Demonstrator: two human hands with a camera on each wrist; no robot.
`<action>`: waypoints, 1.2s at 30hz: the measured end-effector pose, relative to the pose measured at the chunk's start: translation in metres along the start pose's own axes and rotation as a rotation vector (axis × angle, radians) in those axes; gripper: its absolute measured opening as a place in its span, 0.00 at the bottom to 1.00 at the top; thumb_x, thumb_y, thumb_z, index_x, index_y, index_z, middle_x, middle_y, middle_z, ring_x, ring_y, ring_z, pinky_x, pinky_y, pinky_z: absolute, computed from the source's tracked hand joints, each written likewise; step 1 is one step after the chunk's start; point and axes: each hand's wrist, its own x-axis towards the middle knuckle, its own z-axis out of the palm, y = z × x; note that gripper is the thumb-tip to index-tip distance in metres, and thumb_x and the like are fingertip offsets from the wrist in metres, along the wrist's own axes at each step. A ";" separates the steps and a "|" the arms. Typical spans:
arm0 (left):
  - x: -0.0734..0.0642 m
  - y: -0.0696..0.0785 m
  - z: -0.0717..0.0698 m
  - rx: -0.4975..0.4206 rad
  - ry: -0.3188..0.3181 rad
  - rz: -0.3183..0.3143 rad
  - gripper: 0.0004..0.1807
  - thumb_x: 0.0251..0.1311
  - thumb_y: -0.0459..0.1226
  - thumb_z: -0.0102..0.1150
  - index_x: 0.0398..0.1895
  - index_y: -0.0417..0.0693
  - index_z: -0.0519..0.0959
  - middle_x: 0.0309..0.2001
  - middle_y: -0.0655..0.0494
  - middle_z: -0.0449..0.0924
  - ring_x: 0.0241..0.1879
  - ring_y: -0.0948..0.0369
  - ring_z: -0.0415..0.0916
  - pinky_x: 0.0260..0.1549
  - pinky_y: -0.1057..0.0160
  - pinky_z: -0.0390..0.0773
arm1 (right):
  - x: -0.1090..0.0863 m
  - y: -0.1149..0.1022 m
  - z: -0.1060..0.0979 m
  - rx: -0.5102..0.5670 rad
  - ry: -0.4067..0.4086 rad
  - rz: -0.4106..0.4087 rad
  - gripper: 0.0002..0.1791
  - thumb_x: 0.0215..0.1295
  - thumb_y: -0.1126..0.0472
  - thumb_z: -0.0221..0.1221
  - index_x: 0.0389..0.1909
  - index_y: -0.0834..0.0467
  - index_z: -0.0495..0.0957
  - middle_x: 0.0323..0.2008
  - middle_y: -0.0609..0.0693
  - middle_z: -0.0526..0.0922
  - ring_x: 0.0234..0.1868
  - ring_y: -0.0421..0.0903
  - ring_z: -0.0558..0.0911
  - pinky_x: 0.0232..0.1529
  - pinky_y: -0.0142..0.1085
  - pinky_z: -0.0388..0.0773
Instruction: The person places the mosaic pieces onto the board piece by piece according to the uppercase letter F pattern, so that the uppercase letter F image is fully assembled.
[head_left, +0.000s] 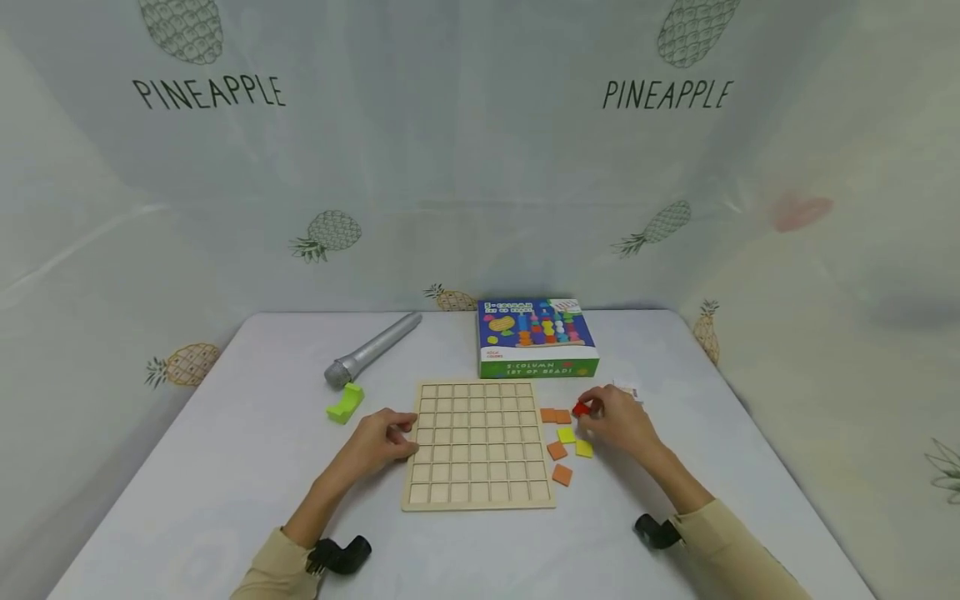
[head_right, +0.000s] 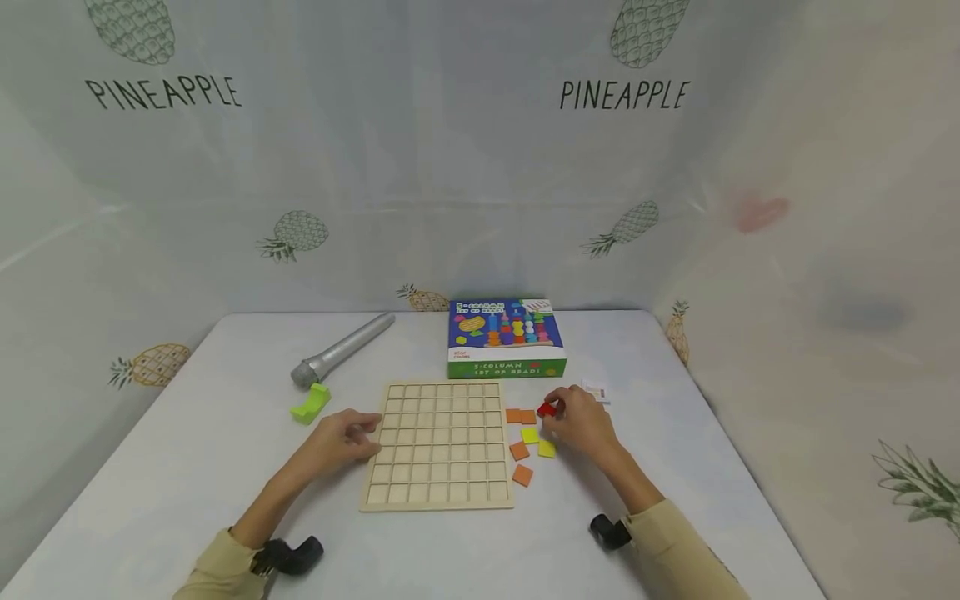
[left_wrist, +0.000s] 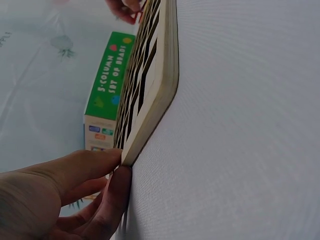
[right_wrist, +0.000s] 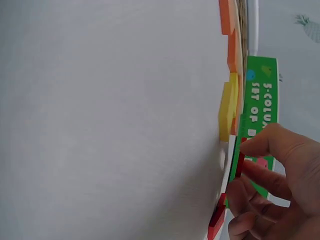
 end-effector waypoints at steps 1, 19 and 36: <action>0.000 0.000 0.000 0.004 0.002 0.002 0.27 0.51 0.34 0.72 0.55 0.34 0.79 0.40 0.49 0.80 0.30 0.69 0.78 0.29 0.72 0.78 | 0.001 -0.001 -0.001 -0.001 0.010 -0.004 0.19 0.53 0.57 0.71 0.45 0.59 0.83 0.34 0.52 0.80 0.33 0.46 0.74 0.32 0.33 0.75; -0.004 0.002 0.001 -0.016 -0.004 -0.029 0.27 0.50 0.33 0.72 0.56 0.34 0.79 0.40 0.49 0.80 0.32 0.65 0.78 0.29 0.72 0.77 | 0.013 -0.023 0.002 0.027 -0.035 -0.167 0.14 0.52 0.60 0.68 0.41 0.57 0.86 0.33 0.49 0.82 0.31 0.42 0.74 0.31 0.30 0.73; 0.001 0.004 0.000 -0.003 0.005 -0.026 0.27 0.50 0.33 0.73 0.55 0.34 0.80 0.40 0.48 0.81 0.31 0.64 0.78 0.28 0.72 0.76 | 0.034 -0.057 0.020 0.122 -0.154 -0.274 0.14 0.55 0.58 0.69 0.44 0.52 0.86 0.37 0.47 0.81 0.36 0.44 0.75 0.35 0.30 0.74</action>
